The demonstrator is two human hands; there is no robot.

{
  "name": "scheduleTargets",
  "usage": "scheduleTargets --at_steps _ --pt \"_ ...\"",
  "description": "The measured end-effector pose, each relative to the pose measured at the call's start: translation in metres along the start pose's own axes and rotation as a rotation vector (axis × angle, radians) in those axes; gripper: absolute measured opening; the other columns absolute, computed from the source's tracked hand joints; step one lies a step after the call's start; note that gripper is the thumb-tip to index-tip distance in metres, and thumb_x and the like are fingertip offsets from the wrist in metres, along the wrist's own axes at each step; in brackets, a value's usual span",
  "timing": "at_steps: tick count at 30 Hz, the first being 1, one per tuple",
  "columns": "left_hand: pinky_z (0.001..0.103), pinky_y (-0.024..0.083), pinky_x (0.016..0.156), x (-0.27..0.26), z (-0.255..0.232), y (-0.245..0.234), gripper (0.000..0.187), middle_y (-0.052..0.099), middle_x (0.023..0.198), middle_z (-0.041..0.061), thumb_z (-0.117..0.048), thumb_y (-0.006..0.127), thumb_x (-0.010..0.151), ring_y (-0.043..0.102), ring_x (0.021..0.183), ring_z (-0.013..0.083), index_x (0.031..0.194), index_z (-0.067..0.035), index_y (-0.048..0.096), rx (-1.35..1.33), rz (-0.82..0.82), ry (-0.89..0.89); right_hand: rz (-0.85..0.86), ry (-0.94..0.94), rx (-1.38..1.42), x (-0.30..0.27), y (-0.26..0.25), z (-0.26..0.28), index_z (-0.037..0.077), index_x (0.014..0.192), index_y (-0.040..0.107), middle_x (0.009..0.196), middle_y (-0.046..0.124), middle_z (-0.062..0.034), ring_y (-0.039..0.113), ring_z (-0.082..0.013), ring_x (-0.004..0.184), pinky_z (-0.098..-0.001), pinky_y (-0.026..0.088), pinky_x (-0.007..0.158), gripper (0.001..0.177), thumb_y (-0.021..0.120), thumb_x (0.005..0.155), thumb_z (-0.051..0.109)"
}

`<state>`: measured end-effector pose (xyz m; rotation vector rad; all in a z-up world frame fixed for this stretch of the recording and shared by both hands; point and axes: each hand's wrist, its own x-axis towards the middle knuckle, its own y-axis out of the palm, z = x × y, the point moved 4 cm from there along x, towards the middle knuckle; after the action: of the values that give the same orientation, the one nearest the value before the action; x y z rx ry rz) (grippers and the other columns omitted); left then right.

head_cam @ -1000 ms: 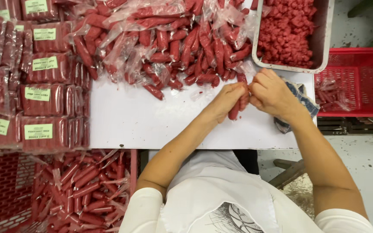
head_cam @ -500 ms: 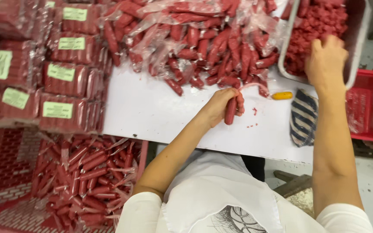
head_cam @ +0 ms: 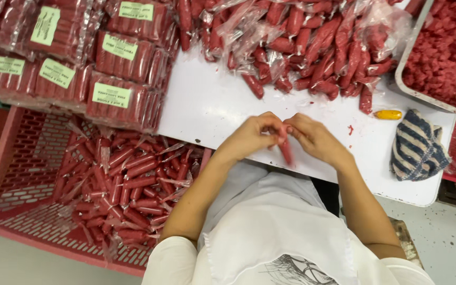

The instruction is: The person ties links of raw sausage casing by hand and places the finished links into a red basket. The person also handles loose ground meat from a metal tray and places it into the basket. Packaged sausages are visible on the table.

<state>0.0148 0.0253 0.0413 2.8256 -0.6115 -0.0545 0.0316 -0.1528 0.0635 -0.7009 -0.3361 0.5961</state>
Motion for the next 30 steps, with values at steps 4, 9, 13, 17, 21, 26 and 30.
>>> scheduleTargets --at_steps 4,9,13,17,21,26,30 --pt "0.027 0.067 0.07 0.005 0.04 -0.005 0.02 0.055 0.093 0.004 0.007 0.076 0.084 0.071 0.075 0.0162 0.103 0.007 0.069 -0.616 -0.335 -0.121 -0.104 -0.083 -0.483 -0.009 0.026 -0.014 0.012 0.1 0.065 0.094 0.058 -0.008 0.066 -0.0311 0.089 -0.0412 0.055 0.075 0.009 0.062 0.1 0.02" --pt "0.021 0.056 0.052 0.019 0.029 -0.006 0.018 0.067 0.087 0.008 -0.009 0.078 0.089 0.07 0.063 0.0133 0.105 0.0 0.076 -0.052 -0.247 -0.053 -0.128 0.038 0.091 -0.007 -0.01 0.013 0.008 0.096 0.063 0.112 0.069 -0.0129 0.069 -0.0358 0.093 -0.0437 0.054 0.08 0.012 0.052 0.099 0.006" --pt "0.03 0.055 0.056 0.024 0.007 0.018 0.015 0.068 0.087 0.012 -0.013 0.077 0.088 0.07 0.068 0.0235 0.097 -0.002 0.077 0.559 -0.183 0.162 -0.211 0.081 0.203 -0.015 -0.004 -0.01 0.002 0.095 0.064 0.101 0.07 -0.0175 0.069 -0.0351 0.082 -0.0446 0.055 0.072 0.017 0.051 0.105 0.008" --pt "0.029 0.056 0.063 0.027 -0.007 0.036 0.008 0.058 0.086 0.004 -0.012 0.067 0.095 0.067 0.074 0.0204 0.095 -0.005 0.068 0.828 -0.122 0.346 -0.326 0.095 0.384 -0.029 0.002 -0.028 0.0 0.108 0.059 0.115 0.068 -0.018 0.068 -0.0272 0.091 -0.0426 0.056 0.079 0.007 0.056 0.101 -0.001" --pt "0.03 0.055 0.067 0.028 0.001 0.037 0.01 0.052 0.082 0.003 -0.006 0.066 0.091 0.065 0.077 0.0214 0.095 -0.01 0.058 0.763 -0.142 0.413 -0.353 0.044 0.5 -0.033 0.004 -0.041 -0.005 0.124 0.057 0.111 0.061 -0.0165 0.066 -0.0238 0.09 -0.0401 0.061 0.075 0.023 0.062 0.102 -0.001" --pt "0.033 0.058 0.073 0.024 0.017 0.04 0.011 0.064 0.085 0.006 -0.001 0.068 0.091 0.07 0.08 0.0252 0.093 -0.009 0.061 0.57 -0.295 0.419 -0.291 -0.004 0.452 -0.029 -0.003 -0.04 -0.004 0.11 0.065 0.099 0.061 -0.0156 0.067 -0.0247 0.085 -0.0409 0.059 0.074 0.014 0.067 0.097 -0.003" --pt "0.031 0.058 0.075 0.013 0.013 0.04 0.011 0.067 0.088 0.004 0.003 0.066 0.094 0.072 0.083 0.0232 0.094 -0.008 0.064 0.602 -0.377 0.458 -0.352 0.05 0.37 -0.03 0.008 -0.058 -0.002 0.119 0.067 0.091 0.067 -0.0151 0.069 -0.0225 0.079 -0.0379 0.059 0.072 0.022 0.068 0.098 -0.005"
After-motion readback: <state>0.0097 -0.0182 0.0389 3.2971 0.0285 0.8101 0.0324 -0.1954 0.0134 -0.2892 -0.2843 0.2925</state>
